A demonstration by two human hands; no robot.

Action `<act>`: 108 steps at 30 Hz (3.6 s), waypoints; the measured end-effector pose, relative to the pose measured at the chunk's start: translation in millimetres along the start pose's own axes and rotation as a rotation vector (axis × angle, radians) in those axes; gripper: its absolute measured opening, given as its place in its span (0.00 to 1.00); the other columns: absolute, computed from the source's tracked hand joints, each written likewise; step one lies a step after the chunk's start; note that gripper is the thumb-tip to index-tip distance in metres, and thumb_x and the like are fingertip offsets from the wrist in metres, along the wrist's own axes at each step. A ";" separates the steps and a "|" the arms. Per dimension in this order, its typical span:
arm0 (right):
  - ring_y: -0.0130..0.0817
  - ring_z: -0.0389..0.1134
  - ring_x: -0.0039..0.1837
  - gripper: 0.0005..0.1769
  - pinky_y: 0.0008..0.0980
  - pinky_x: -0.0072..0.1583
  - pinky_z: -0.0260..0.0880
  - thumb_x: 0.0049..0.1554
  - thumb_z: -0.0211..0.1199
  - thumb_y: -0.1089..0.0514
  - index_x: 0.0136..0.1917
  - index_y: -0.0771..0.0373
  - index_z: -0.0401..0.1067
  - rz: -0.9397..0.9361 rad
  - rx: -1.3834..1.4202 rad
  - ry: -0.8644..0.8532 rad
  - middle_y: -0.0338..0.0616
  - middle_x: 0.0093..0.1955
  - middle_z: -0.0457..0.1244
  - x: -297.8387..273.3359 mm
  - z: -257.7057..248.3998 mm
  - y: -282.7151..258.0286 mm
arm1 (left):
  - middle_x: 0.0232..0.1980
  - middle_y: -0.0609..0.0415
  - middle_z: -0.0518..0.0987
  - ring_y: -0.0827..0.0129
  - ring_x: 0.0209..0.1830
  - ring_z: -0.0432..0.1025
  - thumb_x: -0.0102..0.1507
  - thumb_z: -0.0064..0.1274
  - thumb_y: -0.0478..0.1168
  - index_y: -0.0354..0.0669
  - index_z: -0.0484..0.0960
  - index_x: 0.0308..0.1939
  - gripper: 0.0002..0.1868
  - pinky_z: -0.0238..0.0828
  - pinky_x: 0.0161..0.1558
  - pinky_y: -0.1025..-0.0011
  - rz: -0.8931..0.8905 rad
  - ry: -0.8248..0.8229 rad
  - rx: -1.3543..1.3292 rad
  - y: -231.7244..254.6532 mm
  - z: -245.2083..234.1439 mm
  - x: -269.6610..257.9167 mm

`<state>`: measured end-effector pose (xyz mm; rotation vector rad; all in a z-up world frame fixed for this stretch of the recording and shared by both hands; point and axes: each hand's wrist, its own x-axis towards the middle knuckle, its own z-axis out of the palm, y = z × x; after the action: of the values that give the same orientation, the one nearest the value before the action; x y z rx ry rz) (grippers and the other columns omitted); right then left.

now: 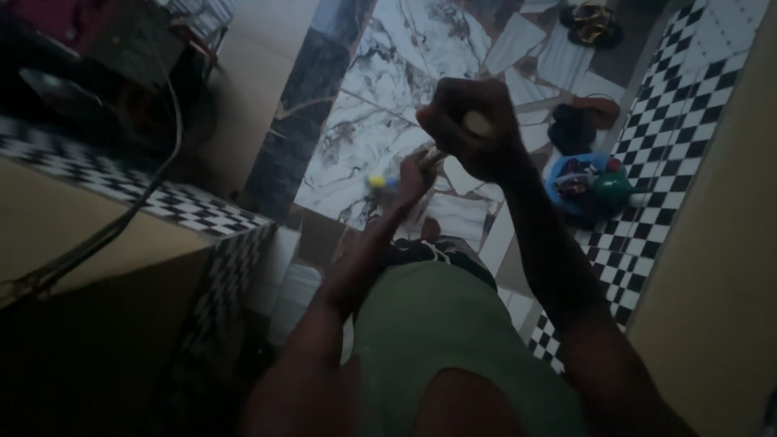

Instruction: Mopping a tiled floor using a squeegee tool.

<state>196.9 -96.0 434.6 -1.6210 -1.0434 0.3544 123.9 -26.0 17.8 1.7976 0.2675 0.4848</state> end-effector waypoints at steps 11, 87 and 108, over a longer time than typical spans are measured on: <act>0.26 0.59 0.37 0.18 0.30 0.41 0.56 0.71 0.64 0.54 0.43 0.65 0.66 -0.011 -0.055 0.055 0.40 0.34 0.58 -4.1 14.6 60.4 | 0.35 0.40 0.82 0.41 0.36 0.76 0.60 0.63 0.51 0.41 0.85 0.38 0.16 0.72 0.37 0.53 0.053 -0.160 0.259 -103.9 20.0 54.4; 0.33 0.55 0.40 0.18 0.35 0.44 0.58 0.71 0.60 0.53 0.43 0.65 0.63 0.018 0.102 -0.040 0.42 0.35 0.54 20.2 32.4 29.7 | 0.26 0.39 0.79 0.40 0.28 0.74 0.61 0.60 0.53 0.36 0.75 0.55 0.28 0.66 0.31 0.44 -0.228 -0.370 0.395 -73.8 -15.0 -26.9; 0.28 0.64 0.36 0.15 0.32 0.40 0.60 0.65 0.63 0.49 0.46 0.63 0.70 -0.080 0.012 -0.307 0.41 0.35 0.62 -24.2 -96.3 49.0 | 0.42 0.37 0.81 0.41 0.45 0.76 0.62 0.53 0.46 0.40 0.80 0.47 0.16 0.73 0.43 0.53 -0.123 -0.009 0.063 -12.1 106.5 -1.4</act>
<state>272.1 -175.1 415.9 -1.5393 -1.3301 0.5666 172.1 -115.0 -17.3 1.8315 0.3884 0.3853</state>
